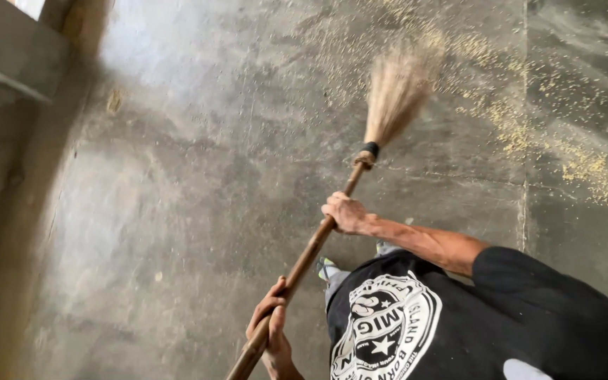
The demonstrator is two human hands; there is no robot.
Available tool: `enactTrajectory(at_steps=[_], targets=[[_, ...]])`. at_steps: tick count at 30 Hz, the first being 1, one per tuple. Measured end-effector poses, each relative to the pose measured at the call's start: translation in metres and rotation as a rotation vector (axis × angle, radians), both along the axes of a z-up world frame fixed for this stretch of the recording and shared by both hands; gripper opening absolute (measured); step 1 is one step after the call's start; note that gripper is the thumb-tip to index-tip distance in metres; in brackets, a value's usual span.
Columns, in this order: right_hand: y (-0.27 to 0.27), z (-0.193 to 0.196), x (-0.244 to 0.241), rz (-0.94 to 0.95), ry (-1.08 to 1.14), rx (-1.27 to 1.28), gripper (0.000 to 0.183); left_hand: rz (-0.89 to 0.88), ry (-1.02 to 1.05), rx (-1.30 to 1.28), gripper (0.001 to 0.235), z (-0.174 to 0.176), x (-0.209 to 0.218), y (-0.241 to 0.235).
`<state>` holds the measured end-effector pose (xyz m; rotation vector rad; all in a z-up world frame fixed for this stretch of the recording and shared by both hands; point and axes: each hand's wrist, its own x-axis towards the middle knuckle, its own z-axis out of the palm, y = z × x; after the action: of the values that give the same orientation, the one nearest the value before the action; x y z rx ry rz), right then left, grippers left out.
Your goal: Sweeping grain or husks off a factory floor using a long-handled broom.
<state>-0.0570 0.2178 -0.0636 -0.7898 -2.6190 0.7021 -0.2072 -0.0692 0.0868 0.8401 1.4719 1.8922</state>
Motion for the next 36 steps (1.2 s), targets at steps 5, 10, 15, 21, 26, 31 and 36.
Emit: enactTrajectory(at_steps=[5,10,15,21,26,31,36], targets=[[-0.046,0.0,-0.093,0.201,0.032,-0.049,0.027,0.217,0.062,-0.093,0.015,0.023,-0.015,-0.059],[-0.1,0.002,-0.17,0.355,0.04,-0.078,0.025,0.347,0.157,-0.163,0.016,0.05,-0.026,-0.101],[-0.151,0.008,-0.232,0.529,0.055,-0.116,0.022,0.473,0.284,-0.21,0.017,0.062,-0.036,-0.139],[-0.21,-0.025,-0.284,0.709,0.008,-0.157,0.02,0.681,0.298,-0.335,0.018,0.07,-0.032,-0.152],[-0.236,-0.064,-0.295,0.836,-0.062,-0.212,0.027,0.749,0.275,-0.365,0.018,0.055,-0.024,-0.146],[-0.23,-0.119,-0.284,0.87,-0.133,-0.234,0.031,0.75,0.18,-0.385,0.017,0.02,-0.025,-0.121],[-0.188,-0.128,-0.256,0.739,-0.369,-0.263,0.039,0.614,0.116,-0.437,0.014,0.005,-0.034,-0.084]])
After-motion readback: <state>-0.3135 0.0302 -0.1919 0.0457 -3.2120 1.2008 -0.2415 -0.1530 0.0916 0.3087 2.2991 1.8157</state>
